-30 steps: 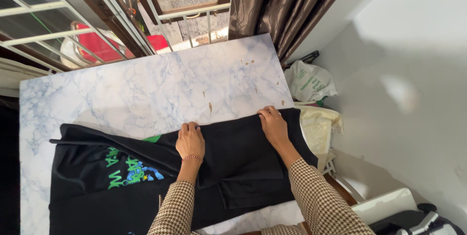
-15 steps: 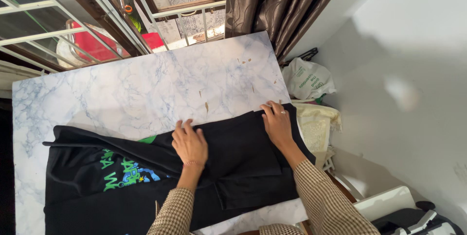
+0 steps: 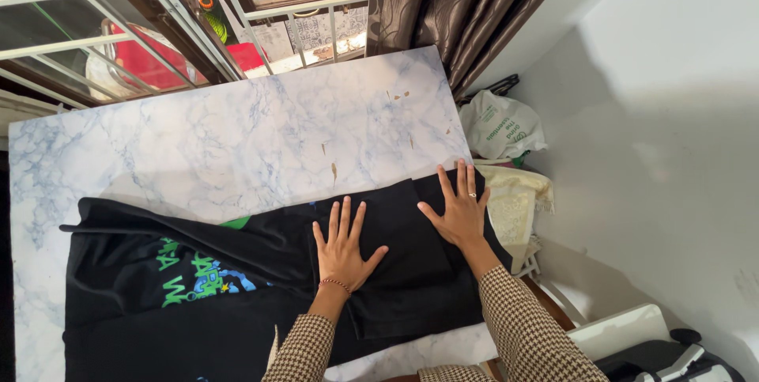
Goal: The person folds a black t-shirt on a marble-topped table by hand and places the folded garment into an open suitcase on the floor.
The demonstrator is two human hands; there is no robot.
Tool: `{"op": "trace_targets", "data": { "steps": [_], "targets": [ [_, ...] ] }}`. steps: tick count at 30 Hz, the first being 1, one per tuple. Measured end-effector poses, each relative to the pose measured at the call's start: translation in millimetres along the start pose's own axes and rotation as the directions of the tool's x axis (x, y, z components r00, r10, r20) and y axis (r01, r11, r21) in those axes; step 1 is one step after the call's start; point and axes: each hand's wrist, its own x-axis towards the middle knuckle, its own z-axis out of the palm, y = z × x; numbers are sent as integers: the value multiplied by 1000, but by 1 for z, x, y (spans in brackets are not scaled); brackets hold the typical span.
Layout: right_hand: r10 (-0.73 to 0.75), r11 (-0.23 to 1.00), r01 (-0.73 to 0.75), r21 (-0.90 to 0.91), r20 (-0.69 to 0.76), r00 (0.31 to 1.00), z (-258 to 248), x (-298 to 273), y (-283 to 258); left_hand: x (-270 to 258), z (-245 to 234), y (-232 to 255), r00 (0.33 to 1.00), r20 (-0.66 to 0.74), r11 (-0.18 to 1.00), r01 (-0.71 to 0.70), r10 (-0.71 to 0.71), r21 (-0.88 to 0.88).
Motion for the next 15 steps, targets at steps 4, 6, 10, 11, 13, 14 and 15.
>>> {"op": "trace_targets", "data": {
  "steps": [4,6,10,11,13,14,15],
  "targets": [
    [-44,999,43,-13,-59,997,-10,1,6,-3,1,-4,999,24,999,-21,22,-48],
    [-67,997,74,29,-191,979,-11,-11,8,-16,4,-13,989,-150,998,-16,5,-69],
    [21,996,-3,87,-204,979,-13,-61,0,-51,8,-31,863,-467,973,102,-191,-209],
    [42,997,-32,67,-159,986,-12,-73,-6,-58,10,-35,866,-443,965,145,-231,-220],
    [26,996,-13,87,-143,989,-8,-91,-18,-65,12,-40,862,-395,941,236,-318,-241],
    [17,995,-4,97,-134,991,-6,-95,-23,-68,12,-41,873,-381,945,225,-304,-239],
    [24,995,-13,99,-111,994,-5,-98,-27,-70,12,-41,884,-367,948,214,-290,-236]
  ]
}}
